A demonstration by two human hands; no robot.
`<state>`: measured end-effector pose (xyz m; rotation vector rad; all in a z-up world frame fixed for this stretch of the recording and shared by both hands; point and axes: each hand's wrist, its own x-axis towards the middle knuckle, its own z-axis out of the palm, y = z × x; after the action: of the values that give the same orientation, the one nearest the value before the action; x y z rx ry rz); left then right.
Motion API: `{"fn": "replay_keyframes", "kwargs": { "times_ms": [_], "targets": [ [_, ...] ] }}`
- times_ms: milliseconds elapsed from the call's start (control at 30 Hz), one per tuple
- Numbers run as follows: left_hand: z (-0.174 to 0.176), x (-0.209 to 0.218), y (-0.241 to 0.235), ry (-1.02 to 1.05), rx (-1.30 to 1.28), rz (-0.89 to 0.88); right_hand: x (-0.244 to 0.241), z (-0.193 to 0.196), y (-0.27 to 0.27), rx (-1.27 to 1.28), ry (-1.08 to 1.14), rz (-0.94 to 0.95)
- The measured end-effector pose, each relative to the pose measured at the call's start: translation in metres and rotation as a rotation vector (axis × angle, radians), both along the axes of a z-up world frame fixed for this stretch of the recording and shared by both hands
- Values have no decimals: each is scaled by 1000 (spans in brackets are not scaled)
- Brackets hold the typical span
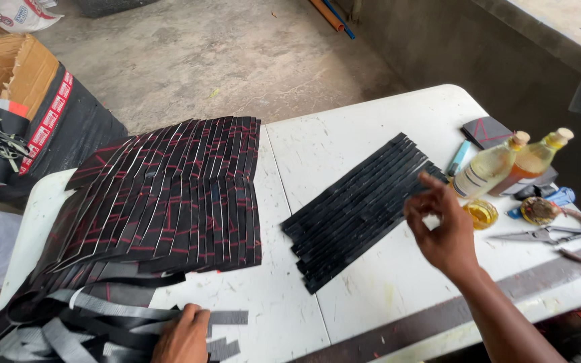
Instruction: The person repeatedly applies a yellow adhesive from a small jar onto long black fabric strips using a finger, then places each coated strip onto a growing stack on the table. The process is repeated for multiple strips throughout the clip.
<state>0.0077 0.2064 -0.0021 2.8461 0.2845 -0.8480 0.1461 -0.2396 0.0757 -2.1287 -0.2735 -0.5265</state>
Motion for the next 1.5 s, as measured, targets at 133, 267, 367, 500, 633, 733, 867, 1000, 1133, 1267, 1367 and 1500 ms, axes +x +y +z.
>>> {"fn": "replay_keyframes", "kwargs": {
  "times_ms": [133,267,367,500,633,733,867,1000,1133,1267,1367,1500],
  "targets": [
    [12,-22,-1,-351,-30,-121,-68,-11,7,18,130,89],
    [47,-19,-37,-718,-383,-234,-112,-3,20,33,304,207],
    [74,-20,-88,-507,-557,-69,-131,10,32,151,547,404],
    [97,-19,-147,-585,-765,-187,-137,14,45,340,748,455],
    [112,-14,-177,-507,-757,-191,-133,16,32,507,749,385],
    [113,-10,-183,-543,-707,-234,-133,19,20,530,803,389],
    [112,-4,-192,-579,-693,-284,-141,25,6,501,618,496],
    [115,0,-201,-413,-691,-194,-145,26,2,530,498,518],
    [112,1,-214,-418,-754,-207,-144,19,-8,539,457,350],
    [87,1,-217,-241,-757,17,-133,8,-57,615,450,152],
    [49,6,-208,-53,-822,138,-109,-4,-127,662,331,-36],
    [-28,15,-195,126,-787,219,-100,-35,-195,527,335,-370]
  ]
}}
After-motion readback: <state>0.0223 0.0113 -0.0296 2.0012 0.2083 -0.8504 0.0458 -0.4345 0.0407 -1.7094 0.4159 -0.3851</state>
